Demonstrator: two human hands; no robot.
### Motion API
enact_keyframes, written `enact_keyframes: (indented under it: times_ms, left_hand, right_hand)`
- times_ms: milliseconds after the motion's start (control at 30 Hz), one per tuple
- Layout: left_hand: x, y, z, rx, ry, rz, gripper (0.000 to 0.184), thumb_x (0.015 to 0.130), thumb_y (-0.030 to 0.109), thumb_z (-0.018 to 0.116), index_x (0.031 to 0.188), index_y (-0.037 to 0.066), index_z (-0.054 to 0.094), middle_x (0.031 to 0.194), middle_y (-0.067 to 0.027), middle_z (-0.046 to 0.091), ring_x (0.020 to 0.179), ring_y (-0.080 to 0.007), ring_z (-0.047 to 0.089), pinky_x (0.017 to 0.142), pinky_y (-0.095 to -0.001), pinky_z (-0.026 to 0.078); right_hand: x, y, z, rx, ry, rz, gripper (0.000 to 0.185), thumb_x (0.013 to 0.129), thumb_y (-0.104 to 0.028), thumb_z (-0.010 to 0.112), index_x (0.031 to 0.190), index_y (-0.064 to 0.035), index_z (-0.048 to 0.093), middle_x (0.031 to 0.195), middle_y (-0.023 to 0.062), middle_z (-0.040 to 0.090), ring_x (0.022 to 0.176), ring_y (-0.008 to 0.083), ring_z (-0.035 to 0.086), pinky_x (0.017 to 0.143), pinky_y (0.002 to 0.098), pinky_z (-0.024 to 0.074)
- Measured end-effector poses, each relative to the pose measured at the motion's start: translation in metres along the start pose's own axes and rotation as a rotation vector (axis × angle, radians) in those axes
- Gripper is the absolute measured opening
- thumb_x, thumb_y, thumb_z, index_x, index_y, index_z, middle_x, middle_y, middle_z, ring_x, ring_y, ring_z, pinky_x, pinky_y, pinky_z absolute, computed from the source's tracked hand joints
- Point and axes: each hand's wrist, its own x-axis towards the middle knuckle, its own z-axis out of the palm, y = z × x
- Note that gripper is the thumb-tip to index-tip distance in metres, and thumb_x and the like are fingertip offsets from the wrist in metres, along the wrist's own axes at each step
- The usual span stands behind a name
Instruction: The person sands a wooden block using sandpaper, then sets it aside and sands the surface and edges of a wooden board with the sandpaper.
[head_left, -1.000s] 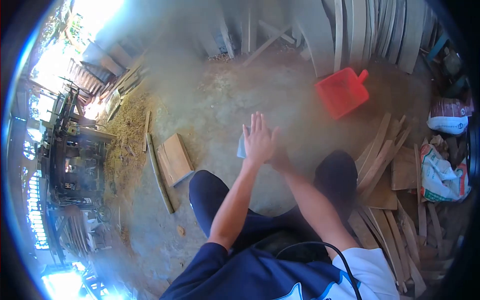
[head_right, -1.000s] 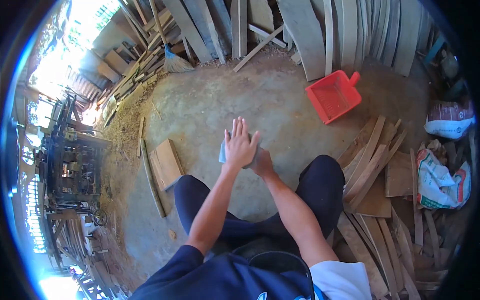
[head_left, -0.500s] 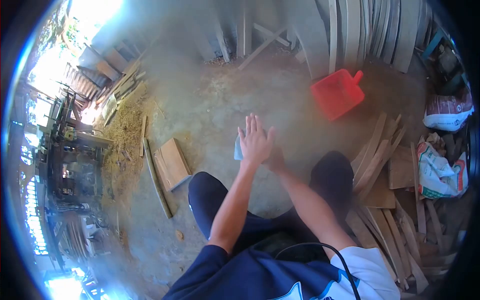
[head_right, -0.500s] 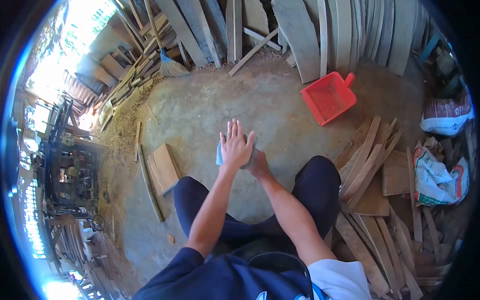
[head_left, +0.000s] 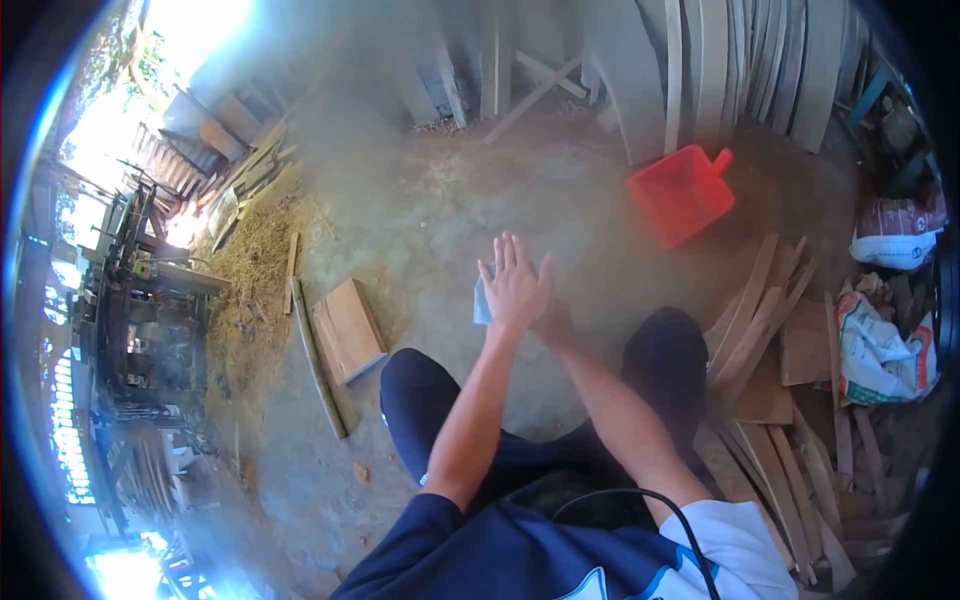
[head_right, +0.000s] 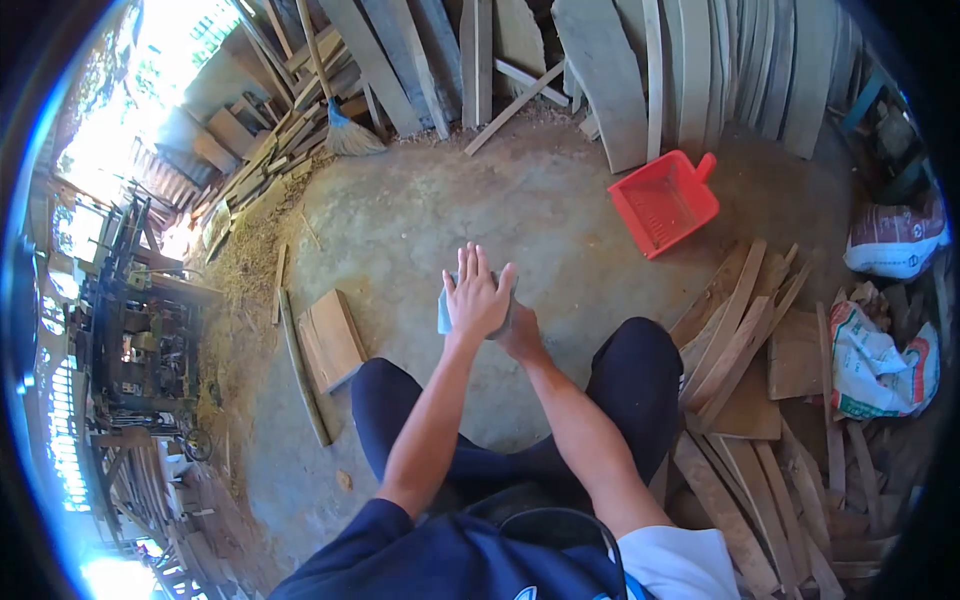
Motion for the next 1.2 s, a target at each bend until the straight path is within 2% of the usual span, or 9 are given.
enact_keyframes:
  times_ms: [200, 333, 533, 667, 733, 900, 1033, 1133, 1200]
  left_hand:
    - [0.056, -0.02, -0.006, -0.089, -0.194, -0.177, 0.086, 0.099, 0.059, 0.033, 0.153, -0.006, 0.02, 0.163, -0.0181, 0.019, 0.153, -0.0292, 0.011, 0.121, -0.0558, 0.007]
    - [0.017, -0.006, 0.005, 0.01, 0.007, -0.027, 0.084, 0.099, 0.056, 0.035, 0.153, -0.006, 0.022, 0.162, -0.0191, 0.02, 0.153, -0.0301, 0.011, 0.121, -0.0565, 0.006]
    - [0.025, 0.008, 0.001, 0.013, -0.024, -0.018, 0.085, 0.098, 0.059, 0.034, 0.153, -0.005, 0.022, 0.164, -0.0177, 0.016, 0.153, -0.0291, 0.008, 0.121, -0.0558, 0.006]
    - [0.064, 0.004, 0.0, 0.027, -0.179, -0.111, 0.086, 0.098, 0.061, 0.032, 0.154, -0.004, 0.02, 0.165, -0.0168, 0.011, 0.153, -0.0283, 0.006, 0.121, -0.0554, 0.005]
    - [0.06, 0.007, 0.007, 0.072, -0.089, -0.052, 0.086, 0.098, 0.06, 0.033, 0.154, -0.005, 0.021, 0.164, -0.0171, 0.012, 0.153, -0.0283, 0.006, 0.121, -0.0556, 0.004]
    - [0.002, 0.014, 0.009, 0.065, 0.044, 0.04, 0.085, 0.098, 0.057, 0.037, 0.153, -0.006, 0.024, 0.164, -0.0179, 0.016, 0.154, -0.0284, 0.006, 0.121, -0.0553, 0.004]
    - [0.024, 0.01, 0.005, 0.048, -0.055, 0.006, 0.086, 0.098, 0.059, 0.036, 0.153, -0.006, 0.023, 0.164, -0.0176, 0.015, 0.153, -0.0287, 0.005, 0.121, -0.0549, 0.004]
    - [0.049, -0.008, 0.011, 0.066, -0.056, -0.059, 0.086, 0.098, 0.059, 0.036, 0.153, -0.005, 0.022, 0.164, -0.017, 0.013, 0.154, -0.0287, 0.005, 0.121, -0.0547, 0.003]
    - [0.056, -0.008, 0.012, 0.074, -0.067, -0.057, 0.086, 0.098, 0.059, 0.035, 0.154, -0.005, 0.021, 0.165, -0.0167, 0.012, 0.154, -0.0289, 0.004, 0.121, -0.0546, 0.002]
  right_hand:
    - [0.005, 0.006, -0.005, -0.228, -0.07, 0.082, 0.057, 0.076, -0.023, 0.077, 0.128, -0.008, 0.057, 0.101, 0.0192, 0.072, 0.099, 0.0374, 0.068, 0.078, 0.0422, 0.0544]
    - [0.01, 0.012, -0.007, 0.028, -0.024, -0.106, 0.057, 0.077, -0.025, 0.077, 0.127, -0.0069, 0.057, 0.098, 0.0198, 0.072, 0.097, 0.0381, 0.069, 0.078, 0.0412, 0.0543]
    - [0.02, 0.033, -0.004, -0.153, 0.018, -0.167, 0.059, 0.076, -0.025, 0.078, 0.128, -0.0063, 0.056, 0.096, 0.0204, 0.072, 0.095, 0.0394, 0.069, 0.078, 0.0417, 0.0548]
    - [0.013, 0.01, -0.015, -0.154, 0.029, 0.044, 0.056, 0.076, -0.024, 0.077, 0.124, -0.0039, 0.057, 0.096, 0.022, 0.071, 0.093, 0.0403, 0.068, 0.077, 0.0432, 0.0547]
    - [0.014, 0.006, -0.018, -0.153, -0.02, 0.11, 0.055, 0.076, -0.023, 0.077, 0.123, -0.0027, 0.057, 0.096, 0.0225, 0.071, 0.092, 0.0408, 0.068, 0.076, 0.0439, 0.0548]
    - [0.009, 0.017, -0.019, -0.149, -0.051, -0.06, 0.052, 0.076, -0.02, 0.076, 0.12, -0.002, 0.056, 0.097, 0.0234, 0.07, 0.091, 0.0412, 0.068, 0.075, 0.0446, 0.0547]
    - [0.011, 0.032, -0.011, -0.049, 0.017, -0.211, 0.05, 0.076, -0.019, 0.075, 0.119, -0.0024, 0.057, 0.097, 0.0231, 0.07, 0.094, 0.0408, 0.068, 0.076, 0.0442, 0.0543]
    - [0.001, 0.009, -0.012, -0.225, -0.061, 0.023, 0.052, 0.076, -0.02, 0.077, 0.121, -0.0031, 0.057, 0.096, 0.0225, 0.071, 0.094, 0.04, 0.068, 0.076, 0.0433, 0.0543]
    - [0.0, 0.012, -0.012, -0.232, -0.021, 0.036, 0.052, 0.075, -0.021, 0.078, 0.12, -0.003, 0.058, 0.096, 0.023, 0.071, 0.093, 0.0395, 0.068, 0.076, 0.0429, 0.0542]
